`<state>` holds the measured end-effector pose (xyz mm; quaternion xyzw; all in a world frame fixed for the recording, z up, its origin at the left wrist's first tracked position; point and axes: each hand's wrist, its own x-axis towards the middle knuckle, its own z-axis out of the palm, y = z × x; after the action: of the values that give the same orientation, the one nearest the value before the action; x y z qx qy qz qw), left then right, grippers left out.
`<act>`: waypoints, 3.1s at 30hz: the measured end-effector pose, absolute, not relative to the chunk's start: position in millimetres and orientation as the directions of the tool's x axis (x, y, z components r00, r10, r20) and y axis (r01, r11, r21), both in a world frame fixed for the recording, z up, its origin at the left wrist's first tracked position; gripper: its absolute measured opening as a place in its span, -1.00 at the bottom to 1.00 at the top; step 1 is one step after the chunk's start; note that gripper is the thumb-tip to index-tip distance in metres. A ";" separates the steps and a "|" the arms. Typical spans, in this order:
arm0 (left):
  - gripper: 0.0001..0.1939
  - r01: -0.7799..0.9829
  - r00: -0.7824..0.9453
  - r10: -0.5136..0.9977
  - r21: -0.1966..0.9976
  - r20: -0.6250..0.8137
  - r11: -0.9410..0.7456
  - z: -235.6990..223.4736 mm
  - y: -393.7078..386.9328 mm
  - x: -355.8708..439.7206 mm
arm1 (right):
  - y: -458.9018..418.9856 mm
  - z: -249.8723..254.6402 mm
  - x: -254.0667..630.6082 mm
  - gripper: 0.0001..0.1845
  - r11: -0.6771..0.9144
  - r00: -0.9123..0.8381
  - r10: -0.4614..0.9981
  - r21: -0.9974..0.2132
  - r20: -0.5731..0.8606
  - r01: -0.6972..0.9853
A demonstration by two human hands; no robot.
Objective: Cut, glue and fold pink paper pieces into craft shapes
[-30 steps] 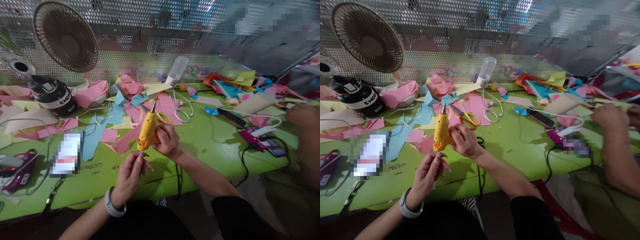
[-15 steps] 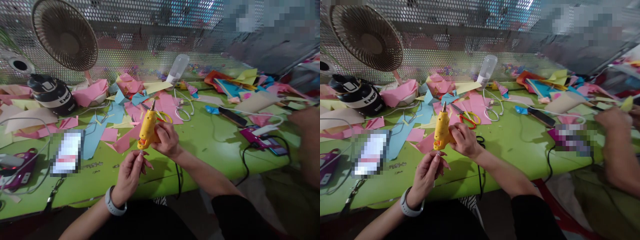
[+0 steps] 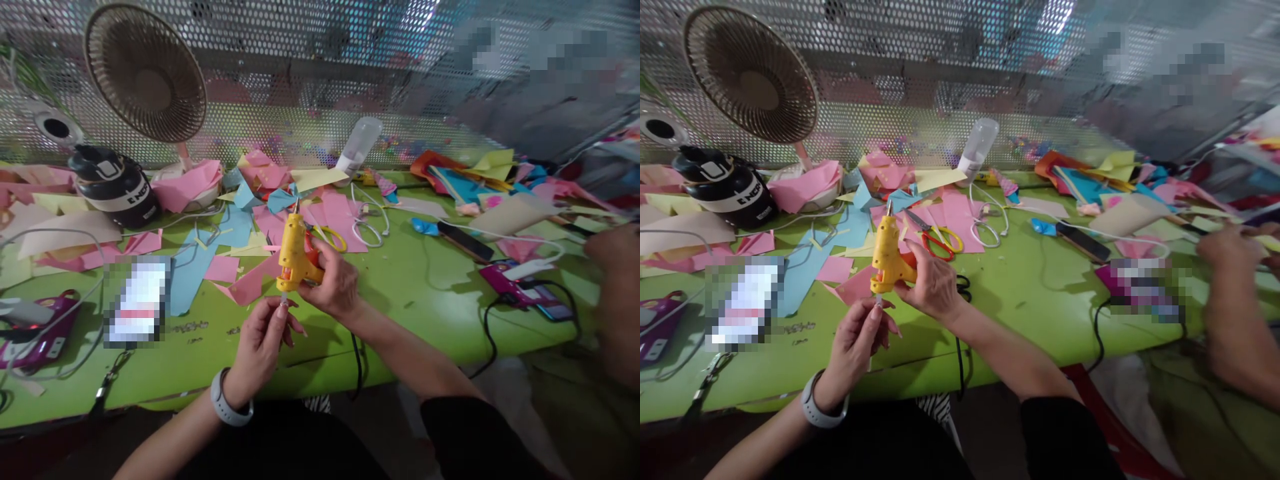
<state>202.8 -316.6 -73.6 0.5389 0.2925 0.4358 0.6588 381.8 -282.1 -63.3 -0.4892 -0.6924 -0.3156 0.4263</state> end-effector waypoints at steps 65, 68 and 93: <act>-0.59 -0.163 0.603 0.797 0.976 -0.018 0.145 -67.1 -313.9 196.3 | -273.4 -76.9 395.3 -0.28 0.378 -0.232 0.425 0.061 0.875 0.924; -0.57 -0.156 0.596 0.802 0.976 -0.030 0.152 -68.2 -312.8 197.8 | -272.1 -80.4 398.3 -0.28 0.380 -0.235 0.441 0.057 0.866 0.923; -0.71 0.584 0.764 0.635 0.298 0.113 -0.755 -78.5 -271.1 192.4 | -263.2 -86.9 391.8 -0.57 0.498 0.028 0.839 -0.788 0.543 0.362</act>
<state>192.4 -271.1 -78.5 0.9310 0.3275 0.1041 0.1235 391.8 -263.2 -86.9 -0.4529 -0.6631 0.2146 0.5559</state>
